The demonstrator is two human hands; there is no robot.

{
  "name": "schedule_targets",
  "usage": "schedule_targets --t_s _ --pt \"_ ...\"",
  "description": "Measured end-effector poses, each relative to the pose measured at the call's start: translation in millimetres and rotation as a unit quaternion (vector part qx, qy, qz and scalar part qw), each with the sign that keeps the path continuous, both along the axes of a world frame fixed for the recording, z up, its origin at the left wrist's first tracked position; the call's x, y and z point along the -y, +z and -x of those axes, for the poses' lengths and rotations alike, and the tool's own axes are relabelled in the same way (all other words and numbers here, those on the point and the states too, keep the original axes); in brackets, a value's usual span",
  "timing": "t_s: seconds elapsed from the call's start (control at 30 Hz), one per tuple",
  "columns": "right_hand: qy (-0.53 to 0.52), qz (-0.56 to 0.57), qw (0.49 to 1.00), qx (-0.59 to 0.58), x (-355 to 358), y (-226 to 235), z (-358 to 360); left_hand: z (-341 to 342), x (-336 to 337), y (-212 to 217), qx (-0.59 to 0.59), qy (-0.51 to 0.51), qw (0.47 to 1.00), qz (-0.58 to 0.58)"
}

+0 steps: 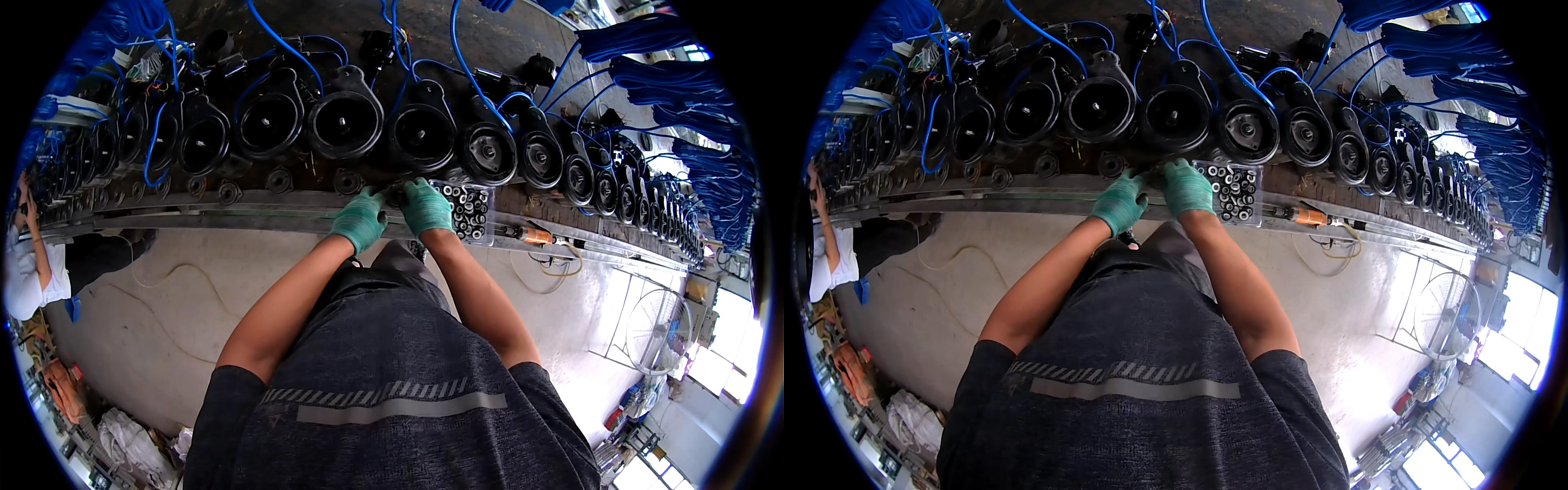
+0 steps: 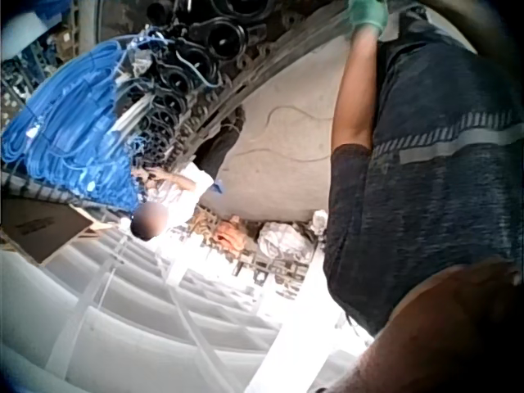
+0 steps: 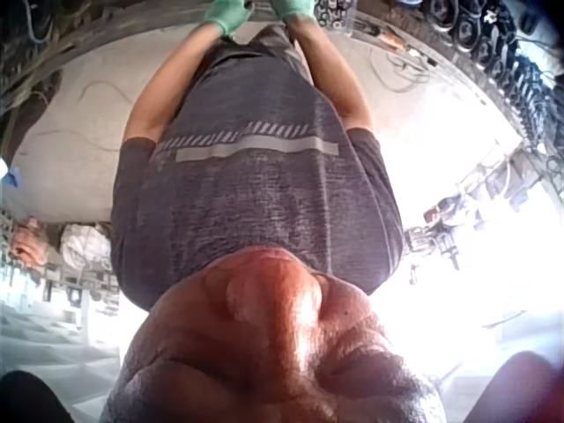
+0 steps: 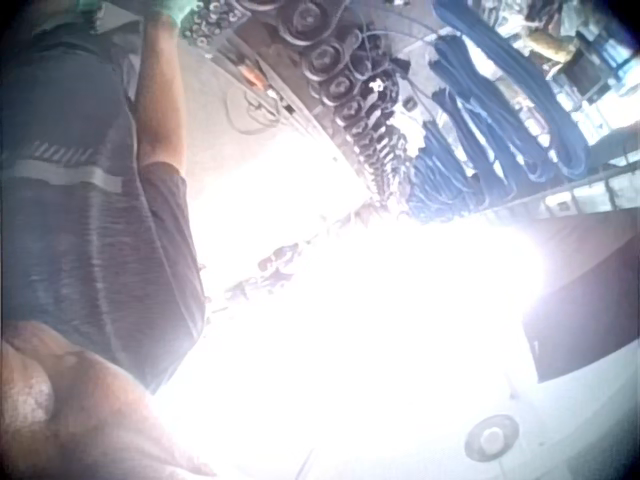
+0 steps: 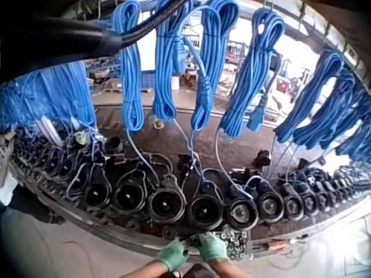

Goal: The person repeatedly picks up small metal rings and cylindrical components from a tray and places them into the central openings of a row of black mechanical housings on a workbench. The person handles the parts one at a time, moving along the line of housings and occasionally adjusting the position of the components.

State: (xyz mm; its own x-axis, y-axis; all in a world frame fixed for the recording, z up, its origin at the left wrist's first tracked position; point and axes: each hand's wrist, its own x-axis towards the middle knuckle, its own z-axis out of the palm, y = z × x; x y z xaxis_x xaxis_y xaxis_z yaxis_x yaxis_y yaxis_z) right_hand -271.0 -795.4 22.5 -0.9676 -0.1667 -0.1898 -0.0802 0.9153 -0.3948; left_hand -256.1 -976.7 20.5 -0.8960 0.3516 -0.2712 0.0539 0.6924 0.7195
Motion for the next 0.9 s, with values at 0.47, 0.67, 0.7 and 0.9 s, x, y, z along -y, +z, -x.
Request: schedule_targets --t_s 0.47,0.67,0.7,0.9 --pt "-0.101 0.094 0.990 0.034 -2.6 -24.5 -1.8 6.7 4.2 -9.5 -0.023 -0.069 0.996 0.043" --pt "-0.097 0.121 0.986 0.055 -5.5 -26.5 3.4 7.8 4.0 -11.4 -0.030 -0.077 0.996 0.040" --pt "-0.099 0.126 0.986 0.056 -6.3 -30.2 3.6 8.0 3.7 -11.4 -0.029 -0.078 0.996 0.040" --pt "-0.165 0.076 0.978 0.102 -0.9 -30.4 13.4 7.6 5.2 -12.5 -0.050 -0.085 0.994 0.041"
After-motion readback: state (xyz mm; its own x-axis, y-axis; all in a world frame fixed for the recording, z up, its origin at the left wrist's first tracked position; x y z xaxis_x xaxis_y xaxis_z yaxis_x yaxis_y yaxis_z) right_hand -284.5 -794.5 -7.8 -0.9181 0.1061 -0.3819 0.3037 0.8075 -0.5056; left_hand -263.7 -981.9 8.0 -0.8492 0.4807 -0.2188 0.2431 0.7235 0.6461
